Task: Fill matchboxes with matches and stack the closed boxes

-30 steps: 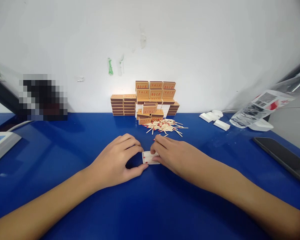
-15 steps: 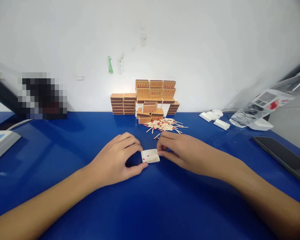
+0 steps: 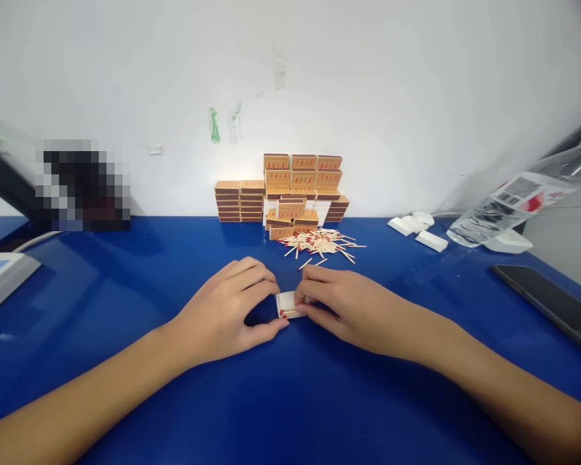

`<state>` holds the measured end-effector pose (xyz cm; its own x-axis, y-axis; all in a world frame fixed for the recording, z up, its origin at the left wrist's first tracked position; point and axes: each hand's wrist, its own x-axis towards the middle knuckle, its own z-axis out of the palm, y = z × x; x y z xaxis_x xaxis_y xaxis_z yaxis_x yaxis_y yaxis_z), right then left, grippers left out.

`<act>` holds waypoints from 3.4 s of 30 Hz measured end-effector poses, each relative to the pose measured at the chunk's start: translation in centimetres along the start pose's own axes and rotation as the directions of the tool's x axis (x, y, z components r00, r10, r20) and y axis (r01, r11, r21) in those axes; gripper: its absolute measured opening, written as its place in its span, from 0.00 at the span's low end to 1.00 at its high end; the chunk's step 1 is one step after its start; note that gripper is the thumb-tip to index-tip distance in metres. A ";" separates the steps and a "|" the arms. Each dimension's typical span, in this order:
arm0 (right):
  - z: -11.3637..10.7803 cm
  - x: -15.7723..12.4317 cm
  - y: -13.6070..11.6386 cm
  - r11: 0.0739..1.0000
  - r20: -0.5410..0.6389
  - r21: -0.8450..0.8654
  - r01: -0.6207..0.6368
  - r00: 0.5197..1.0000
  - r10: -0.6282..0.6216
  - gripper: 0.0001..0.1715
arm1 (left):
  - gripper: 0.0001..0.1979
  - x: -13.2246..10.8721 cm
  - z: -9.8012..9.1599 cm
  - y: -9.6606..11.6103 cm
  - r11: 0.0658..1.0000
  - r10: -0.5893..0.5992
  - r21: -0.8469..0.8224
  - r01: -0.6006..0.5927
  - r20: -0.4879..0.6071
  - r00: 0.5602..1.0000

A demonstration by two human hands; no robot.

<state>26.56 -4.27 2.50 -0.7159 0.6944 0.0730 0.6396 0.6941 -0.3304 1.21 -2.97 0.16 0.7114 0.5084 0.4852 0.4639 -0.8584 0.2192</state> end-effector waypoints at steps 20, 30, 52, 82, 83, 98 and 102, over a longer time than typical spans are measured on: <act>-1.2 0.2 6.4 0.977 -0.090 0.032 -0.213 0.972 0.215 0.11 | 0.11 -0.2 0.3 -0.2 1.000 -0.025 -0.009 0.025 0.008 1.000; -1.0 0.1 5.4 0.970 -0.023 0.038 -0.239 0.971 0.240 0.13 | 0.11 -0.2 0.3 -0.3 0.999 -0.026 -0.021 0.026 0.013 1.000; -1.5 -0.5 1.5 0.972 -0.051 -0.227 -0.055 0.998 0.044 0.08 | 0.11 -0.1 0.2 -0.2 1.000 -0.023 -0.016 0.024 0.010 1.000; -1.6 0.1 1.0 0.992 0.030 0.127 -0.006 1.000 0.002 0.10 | 0.11 -0.1 0.1 -0.1 0.999 -0.037 -0.020 0.038 0.020 0.999; -1.5 0.1 1.0 0.992 0.024 0.127 -0.009 1.000 0.005 0.10 | 0.11 -0.1 0.1 -0.1 0.999 -0.035 -0.022 0.035 0.018 0.999; -0.8 0.7 3.3 0.998 -0.302 0.048 -0.045 0.952 0.057 0.08 | 0.11 -0.2 0.2 -0.1 0.998 -0.030 -0.055 0.031 0.017 0.999; -0.6 0.7 6.8 0.992 -0.298 -0.023 -0.126 0.948 0.113 0.10 | 0.10 -0.1 0.3 -0.2 0.996 -0.058 -0.071 0.059 0.020 0.998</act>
<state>30.56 1.01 0.84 -0.5222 0.7935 0.3126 0.7311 0.6052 -0.3150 1.17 -2.83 -0.21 0.6938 0.5588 0.4543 0.4666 -0.8293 0.3074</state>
